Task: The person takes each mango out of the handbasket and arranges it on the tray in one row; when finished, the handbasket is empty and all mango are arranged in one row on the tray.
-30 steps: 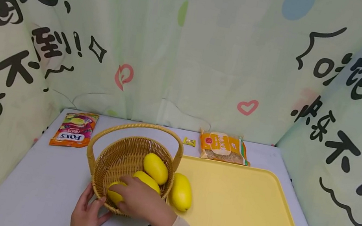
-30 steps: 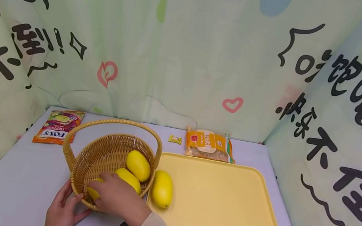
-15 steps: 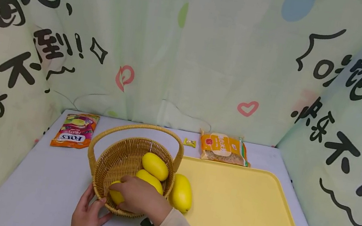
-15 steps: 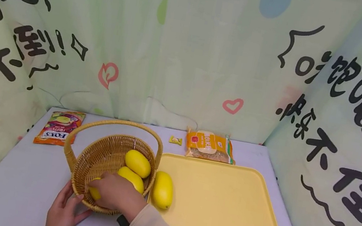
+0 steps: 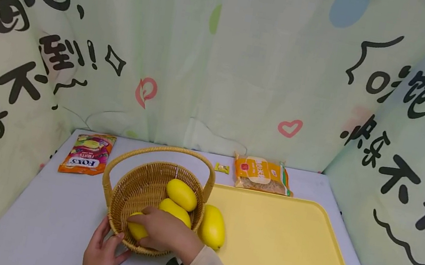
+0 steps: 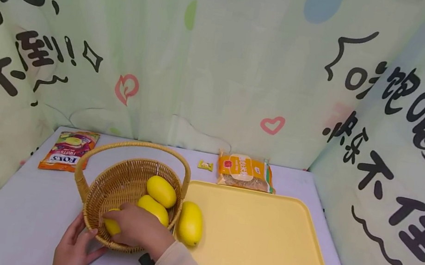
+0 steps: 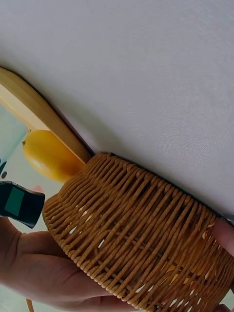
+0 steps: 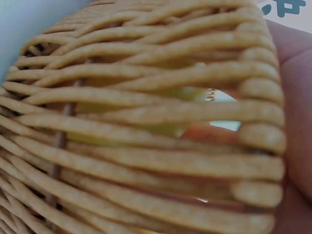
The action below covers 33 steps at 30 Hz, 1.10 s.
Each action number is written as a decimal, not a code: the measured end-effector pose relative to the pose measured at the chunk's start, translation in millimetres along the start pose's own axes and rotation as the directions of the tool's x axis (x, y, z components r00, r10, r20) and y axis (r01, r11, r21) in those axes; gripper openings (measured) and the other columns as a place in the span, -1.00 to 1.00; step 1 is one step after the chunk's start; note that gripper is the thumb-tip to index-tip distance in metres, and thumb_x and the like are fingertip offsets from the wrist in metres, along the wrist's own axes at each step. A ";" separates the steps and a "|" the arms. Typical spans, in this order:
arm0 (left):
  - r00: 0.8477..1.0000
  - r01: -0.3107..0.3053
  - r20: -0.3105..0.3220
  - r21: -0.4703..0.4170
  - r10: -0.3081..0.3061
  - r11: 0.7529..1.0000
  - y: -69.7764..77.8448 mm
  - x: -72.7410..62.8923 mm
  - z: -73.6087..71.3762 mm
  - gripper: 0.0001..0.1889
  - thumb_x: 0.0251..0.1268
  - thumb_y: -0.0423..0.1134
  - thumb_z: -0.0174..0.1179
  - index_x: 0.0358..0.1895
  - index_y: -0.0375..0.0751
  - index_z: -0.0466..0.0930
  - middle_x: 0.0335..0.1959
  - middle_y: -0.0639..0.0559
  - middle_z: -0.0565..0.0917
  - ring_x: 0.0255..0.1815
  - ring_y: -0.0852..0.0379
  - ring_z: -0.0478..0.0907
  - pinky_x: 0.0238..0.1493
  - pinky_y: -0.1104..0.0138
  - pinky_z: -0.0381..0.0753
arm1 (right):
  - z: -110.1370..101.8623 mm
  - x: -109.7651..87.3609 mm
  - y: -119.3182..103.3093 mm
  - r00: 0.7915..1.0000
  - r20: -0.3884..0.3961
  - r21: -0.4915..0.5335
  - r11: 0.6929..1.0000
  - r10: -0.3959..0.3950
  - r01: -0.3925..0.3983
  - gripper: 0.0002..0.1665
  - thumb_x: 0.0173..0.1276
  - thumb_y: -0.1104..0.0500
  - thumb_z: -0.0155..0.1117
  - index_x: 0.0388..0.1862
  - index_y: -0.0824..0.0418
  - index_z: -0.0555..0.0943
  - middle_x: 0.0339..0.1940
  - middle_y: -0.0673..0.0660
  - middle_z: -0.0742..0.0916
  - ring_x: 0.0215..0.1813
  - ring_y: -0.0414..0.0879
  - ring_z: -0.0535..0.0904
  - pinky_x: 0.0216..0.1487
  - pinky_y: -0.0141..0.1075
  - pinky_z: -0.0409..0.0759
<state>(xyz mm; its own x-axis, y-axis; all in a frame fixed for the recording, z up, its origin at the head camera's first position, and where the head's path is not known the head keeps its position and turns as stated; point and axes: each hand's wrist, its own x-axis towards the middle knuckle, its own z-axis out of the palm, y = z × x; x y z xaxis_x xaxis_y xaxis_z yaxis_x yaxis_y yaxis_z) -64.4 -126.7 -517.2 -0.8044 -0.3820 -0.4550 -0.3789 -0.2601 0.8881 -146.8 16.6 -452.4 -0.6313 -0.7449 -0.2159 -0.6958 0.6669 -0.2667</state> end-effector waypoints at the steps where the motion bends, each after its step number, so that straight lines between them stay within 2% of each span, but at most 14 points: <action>1: 1.000 0.000 0.002 -0.003 0.000 1.000 -0.2 -0.2 -0.2 -0.19 0.61 -0.26 -0.02 0.78 0.08 -0.19 0.79 -0.16 -0.12 0.63 -0.41 0.23 0.16 -0.23 0.69 | 0.2 -0.3 0.7 1.000 -0.009 0.009 1.000 -0.006 0.006 -0.30 0.39 0.01 0.52 0.49 -0.26 0.56 0.42 0.02 0.65 0.21 -0.19 0.68 0.20 -0.38 0.69; 10: 0.999 -0.027 0.033 -0.011 0.027 1.000 -1.7 -0.4 -3.1 -0.19 0.62 -0.25 -0.01 0.78 0.06 -0.19 0.79 -0.18 -0.12 0.64 -0.38 0.22 0.16 -0.19 0.73 | -3.5 -4.0 8.2 0.991 -0.133 0.153 0.988 -0.015 0.035 -0.29 0.32 -0.01 0.51 0.47 -0.22 0.59 0.37 0.01 0.67 0.19 -0.20 0.65 0.17 -0.39 0.66; 13: 0.999 -0.030 0.035 -0.006 0.030 1.000 -1.6 -0.6 -3.1 -0.19 0.62 -0.25 -0.01 0.78 0.06 -0.19 0.79 -0.18 -0.11 0.64 -0.37 0.23 0.15 -0.19 0.73 | -8.1 -8.9 9.6 0.983 -0.184 0.190 0.980 -0.017 0.053 -0.29 0.32 -0.03 0.49 0.47 -0.20 0.59 0.40 0.02 0.65 0.27 -0.16 0.63 0.26 -0.35 0.65; 17: 0.999 -0.030 0.030 -0.001 0.030 1.000 -1.5 -0.9 -2.5 -0.19 0.61 -0.25 -0.02 0.78 0.07 -0.18 0.79 -0.19 -0.10 0.64 -0.36 0.24 0.15 -0.20 0.73 | -14.9 -16.6 12.9 0.972 -0.235 0.252 0.964 -0.018 0.079 -0.30 0.33 -0.06 0.48 0.47 -0.14 0.59 0.43 -0.06 0.65 0.40 -0.15 0.57 0.40 -0.31 0.59; 20: 0.999 -0.023 0.027 0.006 0.023 1.000 -1.7 -0.5 -2.4 -0.19 0.61 -0.24 -0.02 0.78 0.08 -0.20 0.79 -0.19 -0.11 0.64 -0.37 0.23 0.14 -0.20 0.74 | -18.6 -22.0 16.7 0.968 -0.251 0.341 0.934 -0.018 0.106 -0.32 0.35 -0.06 0.50 0.45 -0.10 0.60 0.43 -0.13 0.65 0.44 -0.16 0.52 0.43 -0.29 0.56; 24: 1.000 -0.013 0.022 0.015 0.012 1.000 -1.9 0.1 -2.2 -0.18 0.60 -0.23 -0.02 0.78 0.09 -0.21 0.79 -0.18 -0.12 0.64 -0.36 0.23 0.14 -0.18 0.75 | -22.1 -29.1 22.3 0.963 -0.267 0.477 0.865 -0.024 0.154 -0.32 0.33 -0.04 0.53 0.43 -0.06 0.61 0.42 -0.11 0.65 0.37 -0.19 0.53 0.37 -0.30 0.58; 28: 1.000 -0.014 0.022 0.015 0.014 1.000 -1.9 0.3 -2.2 -0.18 0.60 -0.23 -0.01 0.78 0.09 -0.21 0.79 -0.17 -0.11 0.64 -0.36 0.24 0.13 -0.18 0.76 | -24.4 -37.4 27.4 0.959 -0.280 0.560 0.807 -0.031 0.189 -0.32 0.33 -0.02 0.53 0.42 -0.01 0.60 0.42 -0.06 0.65 0.34 -0.21 0.54 0.33 -0.30 0.62; 33: 0.999 -0.025 0.027 0.017 0.025 1.000 -1.9 -0.2 -2.9 -0.18 0.60 -0.22 0.00 0.78 0.06 -0.20 0.79 -0.19 -0.10 0.62 -0.36 0.25 0.11 -0.17 0.77 | -25.1 -51.8 32.3 0.957 -0.289 0.610 0.773 0.009 0.177 -0.31 0.30 0.00 0.55 0.41 -0.02 0.60 0.42 -0.04 0.64 0.33 -0.19 0.53 0.31 -0.30 0.62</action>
<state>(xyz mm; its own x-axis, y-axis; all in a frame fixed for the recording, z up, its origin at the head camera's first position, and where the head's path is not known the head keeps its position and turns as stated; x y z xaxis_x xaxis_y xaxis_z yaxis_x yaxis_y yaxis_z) -62.2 -128.7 -519.0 -0.8256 -0.3639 -0.4312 -0.3664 -0.2353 0.9002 -145.1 77.2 -426.2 -0.7097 -0.7018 0.0626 -0.4405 0.3726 -0.8168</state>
